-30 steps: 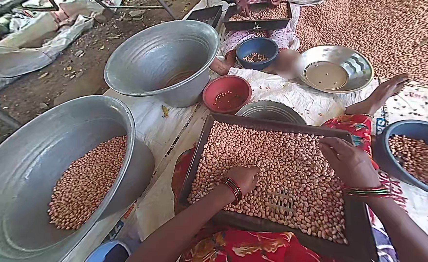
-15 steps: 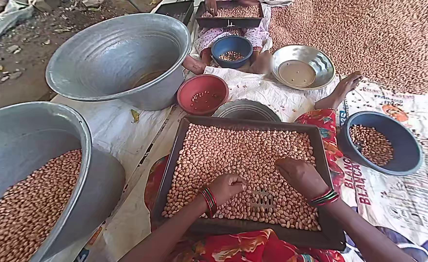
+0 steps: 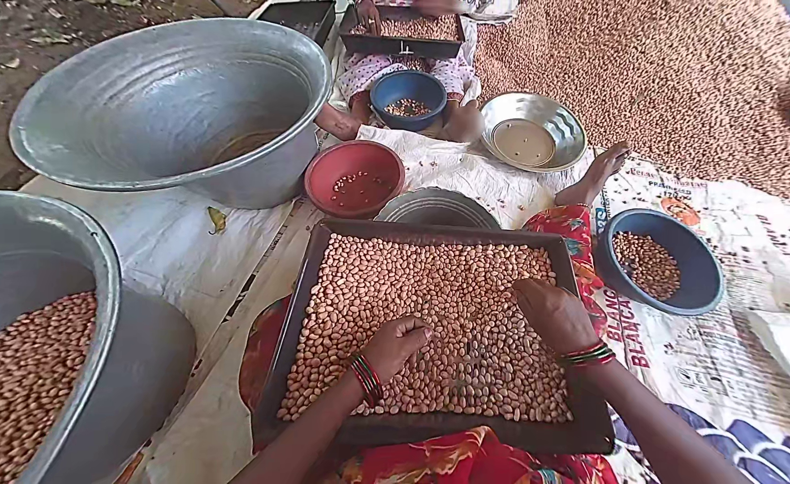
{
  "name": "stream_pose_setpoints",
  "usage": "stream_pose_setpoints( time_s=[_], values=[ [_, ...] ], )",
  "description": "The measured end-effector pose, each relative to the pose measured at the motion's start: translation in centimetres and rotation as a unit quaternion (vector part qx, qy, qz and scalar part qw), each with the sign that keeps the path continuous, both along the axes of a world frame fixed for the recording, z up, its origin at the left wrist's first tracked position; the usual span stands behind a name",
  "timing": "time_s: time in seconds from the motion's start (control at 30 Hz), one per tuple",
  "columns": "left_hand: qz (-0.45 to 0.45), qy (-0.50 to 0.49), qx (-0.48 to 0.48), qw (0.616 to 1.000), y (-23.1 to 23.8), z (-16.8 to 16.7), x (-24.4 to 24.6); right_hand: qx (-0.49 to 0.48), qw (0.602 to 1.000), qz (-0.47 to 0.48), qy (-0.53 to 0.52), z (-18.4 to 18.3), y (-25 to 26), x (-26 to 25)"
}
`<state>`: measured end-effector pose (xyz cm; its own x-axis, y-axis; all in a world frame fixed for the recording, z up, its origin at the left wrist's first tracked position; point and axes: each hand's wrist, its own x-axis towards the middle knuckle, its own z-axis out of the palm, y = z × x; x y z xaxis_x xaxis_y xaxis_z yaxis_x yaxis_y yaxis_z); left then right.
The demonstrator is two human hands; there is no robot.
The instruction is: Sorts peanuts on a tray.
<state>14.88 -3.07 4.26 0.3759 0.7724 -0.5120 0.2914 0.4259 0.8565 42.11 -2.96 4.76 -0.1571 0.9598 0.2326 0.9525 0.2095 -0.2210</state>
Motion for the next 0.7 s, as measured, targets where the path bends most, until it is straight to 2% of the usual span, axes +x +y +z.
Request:
stream_pose_setpoints(
  time_s=[0.17, 0.2, 0.3, 0.37, 0.47, 0.5, 0.57, 0.63, 0.7],
  values=[
    [0.022, -0.015, -0.014, 1.0, 0.0, 0.0, -0.2, -0.191, 0.98, -0.036, -0.049, 1.5, 1.1, -0.3],
    [0.026, -0.015, -0.017, 0.999, 0.0, 0.0, -0.2, -0.193, 0.979, -0.041, -0.051, 1.5, 1.3, -0.4],
    [0.039, -0.025, -0.028, 0.999, 0.1, 0.0, -0.2, -0.106, 0.994, -0.022, -0.017, 0.8, 1.6, -0.3],
    [0.04, -0.031, -0.037, 0.998, 0.2, 0.0, -0.1, -0.167, 0.986, -0.006, -0.021, 1.4, 1.9, -0.7],
    [0.055, -0.042, -0.055, 0.996, 0.1, 0.1, 0.2, -0.301, 0.948, -0.024, -0.103, 2.3, 2.8, -2.3],
    [0.064, -0.054, -0.064, 0.994, 0.1, 0.1, 0.2, -0.295, 0.95, -0.024, -0.102, 2.1, 2.8, -2.6],
    [0.085, -0.086, -0.101, 0.988, -0.1, 0.1, 0.2, -0.201, 0.978, 0.007, -0.048, 1.4, 2.1, -3.2],
    [0.109, -0.109, -0.159, 0.975, -0.1, 0.2, 0.3, -0.125, 0.988, 0.08, 0.033, 1.8, 1.0, -5.3],
    [0.149, -0.14, -0.2, 0.958, -0.1, 0.0, 0.6, -0.043, 0.979, 0.178, 0.095, 1.8, 0.1, -8.3]
  ],
)
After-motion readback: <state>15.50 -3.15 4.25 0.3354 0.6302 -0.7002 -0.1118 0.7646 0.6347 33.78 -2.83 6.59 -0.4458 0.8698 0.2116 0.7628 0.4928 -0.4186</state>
